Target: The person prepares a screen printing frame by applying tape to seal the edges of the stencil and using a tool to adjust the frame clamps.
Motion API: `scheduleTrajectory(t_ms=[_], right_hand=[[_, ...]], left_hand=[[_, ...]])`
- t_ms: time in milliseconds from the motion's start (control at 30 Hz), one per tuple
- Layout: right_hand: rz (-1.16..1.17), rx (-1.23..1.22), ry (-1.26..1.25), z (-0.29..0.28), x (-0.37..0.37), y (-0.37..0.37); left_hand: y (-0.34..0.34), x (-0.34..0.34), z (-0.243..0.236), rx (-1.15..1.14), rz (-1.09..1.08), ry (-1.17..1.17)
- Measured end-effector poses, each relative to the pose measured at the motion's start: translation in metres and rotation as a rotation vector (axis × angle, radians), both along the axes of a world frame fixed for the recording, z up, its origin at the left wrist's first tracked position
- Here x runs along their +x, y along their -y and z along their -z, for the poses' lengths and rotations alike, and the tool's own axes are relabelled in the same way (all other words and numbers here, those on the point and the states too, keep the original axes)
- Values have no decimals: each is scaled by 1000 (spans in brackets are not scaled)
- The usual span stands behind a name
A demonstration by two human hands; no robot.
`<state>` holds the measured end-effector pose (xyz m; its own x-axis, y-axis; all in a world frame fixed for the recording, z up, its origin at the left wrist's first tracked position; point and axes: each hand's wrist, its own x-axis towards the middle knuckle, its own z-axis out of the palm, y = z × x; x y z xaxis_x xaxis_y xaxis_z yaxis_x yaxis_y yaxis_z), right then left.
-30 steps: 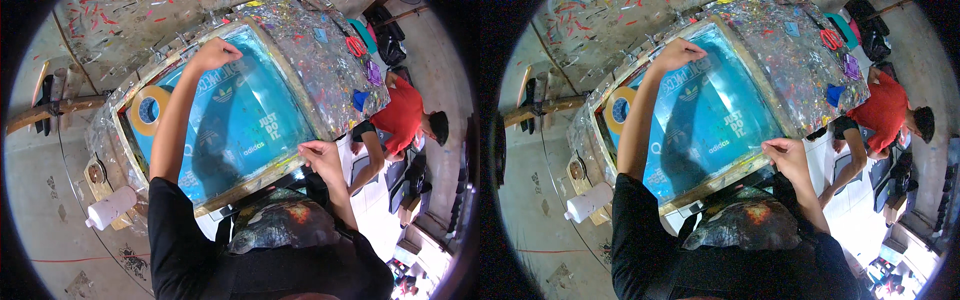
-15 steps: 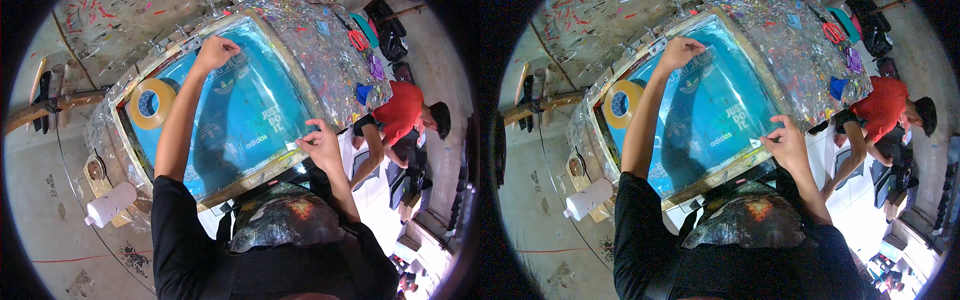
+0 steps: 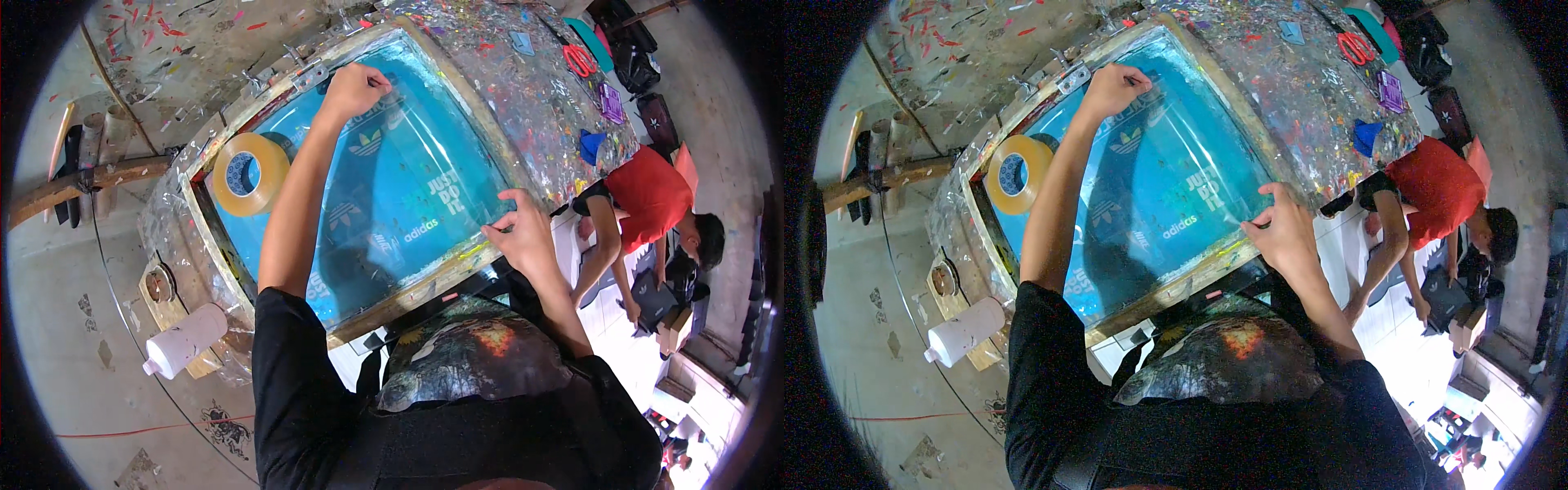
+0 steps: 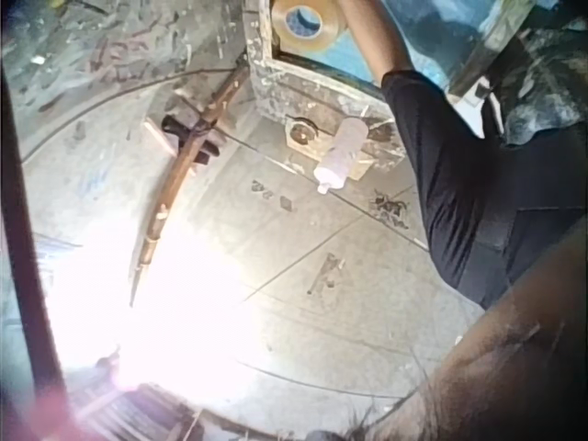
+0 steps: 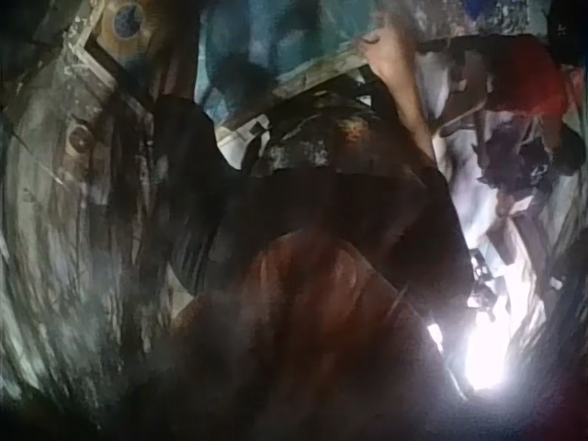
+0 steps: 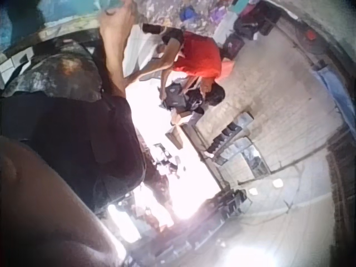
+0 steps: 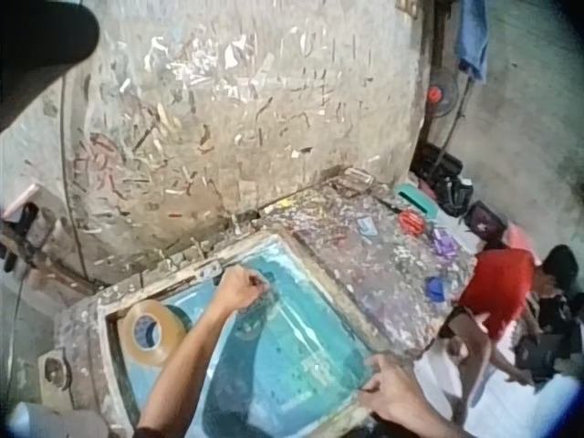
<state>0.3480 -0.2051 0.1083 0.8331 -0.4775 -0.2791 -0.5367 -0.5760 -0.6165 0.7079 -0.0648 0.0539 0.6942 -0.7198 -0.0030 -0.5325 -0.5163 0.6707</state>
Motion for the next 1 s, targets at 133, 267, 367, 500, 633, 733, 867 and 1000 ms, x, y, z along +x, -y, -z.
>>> scheduleTrajectory(t_ms=[133, 267, 367, 500, 633, 733, 867, 1000], right_hand=[[-33, -107, -147, -11, 10, -7], [-71, -207, -242, -10, 15, -9], [-107, -268, -364, -16, 22, -11], [-115, -404, -350, -27, 26, -5], [-134, -477, -390, -33, 29, -8], [-410, -389, -57, -22, 21, -6], [-735, -342, 129, -5, 23, -14], [-794, -437, 198, 22, 39, -17]], left_hand=[[-1, -3, 2, -12, -21, 28], [1, -6, 7, -18, -43, 101], [3, -13, 2, -2, -105, 127], [10, -28, -9, 27, -235, 249], [14, -35, -2, -4, -283, 483], [16, -56, -4, -45, -255, 663], [4, -120, -13, 140, -94, 523], [-7, -144, 12, 90, -74, 547]])
